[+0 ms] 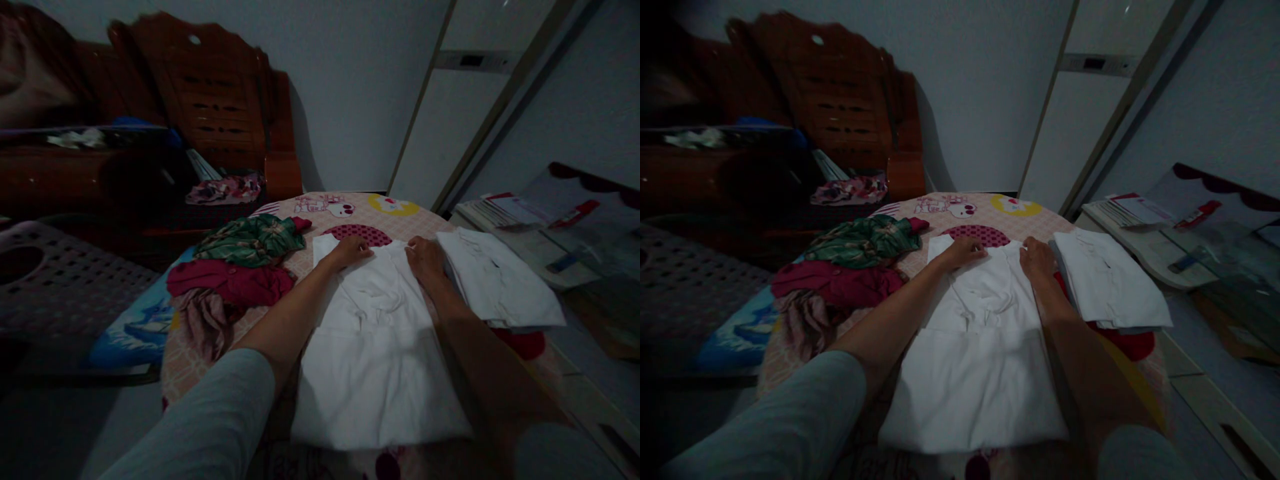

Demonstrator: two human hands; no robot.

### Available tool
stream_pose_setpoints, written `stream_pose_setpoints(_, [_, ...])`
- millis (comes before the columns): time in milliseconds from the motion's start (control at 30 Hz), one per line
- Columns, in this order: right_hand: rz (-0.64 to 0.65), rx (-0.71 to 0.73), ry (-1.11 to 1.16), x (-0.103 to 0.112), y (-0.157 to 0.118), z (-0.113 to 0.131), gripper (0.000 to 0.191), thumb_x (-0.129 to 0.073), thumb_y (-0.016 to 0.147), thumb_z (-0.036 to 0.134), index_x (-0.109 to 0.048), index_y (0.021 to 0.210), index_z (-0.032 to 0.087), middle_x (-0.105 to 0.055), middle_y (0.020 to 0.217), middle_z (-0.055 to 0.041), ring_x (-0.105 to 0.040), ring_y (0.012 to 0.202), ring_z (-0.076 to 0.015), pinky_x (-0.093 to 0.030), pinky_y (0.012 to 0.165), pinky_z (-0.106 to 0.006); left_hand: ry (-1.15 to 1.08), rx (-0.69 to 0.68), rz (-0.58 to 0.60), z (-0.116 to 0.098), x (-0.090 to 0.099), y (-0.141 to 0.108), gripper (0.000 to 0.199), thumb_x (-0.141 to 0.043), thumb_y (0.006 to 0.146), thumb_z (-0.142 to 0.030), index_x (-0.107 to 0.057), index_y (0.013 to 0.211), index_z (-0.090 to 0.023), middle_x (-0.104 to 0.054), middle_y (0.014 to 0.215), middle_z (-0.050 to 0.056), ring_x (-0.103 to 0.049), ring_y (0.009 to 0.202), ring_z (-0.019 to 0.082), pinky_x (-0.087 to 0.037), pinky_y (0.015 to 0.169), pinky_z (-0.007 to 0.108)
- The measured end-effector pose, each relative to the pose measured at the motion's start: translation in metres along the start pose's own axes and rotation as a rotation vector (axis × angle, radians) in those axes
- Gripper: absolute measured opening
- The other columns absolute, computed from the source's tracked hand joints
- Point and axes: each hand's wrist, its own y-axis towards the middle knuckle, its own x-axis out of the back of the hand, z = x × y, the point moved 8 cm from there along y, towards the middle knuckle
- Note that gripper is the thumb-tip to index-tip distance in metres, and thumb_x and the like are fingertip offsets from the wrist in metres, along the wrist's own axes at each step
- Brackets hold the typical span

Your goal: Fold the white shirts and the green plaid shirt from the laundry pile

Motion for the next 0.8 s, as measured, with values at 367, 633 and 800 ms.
stream_pose_setpoints(367, [0.414, 0.657, 0.198, 0.006, -0.109, 0.088, 0.012, -0.074, 0.076, 0.027, -0.067, 0.08, 0.019, -0.068, 0.081, -0.005, -0.06, 0.074, -0.0181, -0.039, 0.067, -0.028, -0.225, 0.002, 0.141, 0.009, -0.004, -0.005, 0.035, -0.074, 0.066, -0.026, -0.07, 0.097, -0.012, -0.066, 0.078, 0.002, -0.058, 0.068, 0.013, -0.042, 0.064, 0.022])
stream_pose_setpoints(633, [0.616, 0.461, 0.667, 0.007, -0.094, 0.074, 0.013, -0.068, 0.079, 0.029, -0.072, 0.079, 0.017, -0.069, 0.072, -0.0018, -0.061, 0.066, -0.0155, -0.042, 0.06, -0.025, -0.276, 0.003, 0.148, 0.01, -0.004, -0.004, 0.034, -0.075, 0.063, -0.026, -0.071, 0.094, -0.011, -0.065, 0.075, 0.0, -0.056, 0.066, 0.012, -0.041, 0.061, 0.022])
stream_pose_setpoints(800, [0.72, 0.443, 0.797, 0.0, -0.096, 0.072, 0.022, -0.072, 0.077, 0.036, -0.076, 0.085, 0.016, -0.072, 0.08, -0.004, -0.064, 0.072, -0.0167, -0.045, 0.065, -0.025, -0.233, 0.001, 0.1, 0.012, -0.001, -0.001, 0.029, -0.075, 0.062, -0.022, -0.071, 0.09, -0.013, -0.065, 0.075, 0.0, -0.056, 0.068, 0.012, -0.042, 0.063, 0.022])
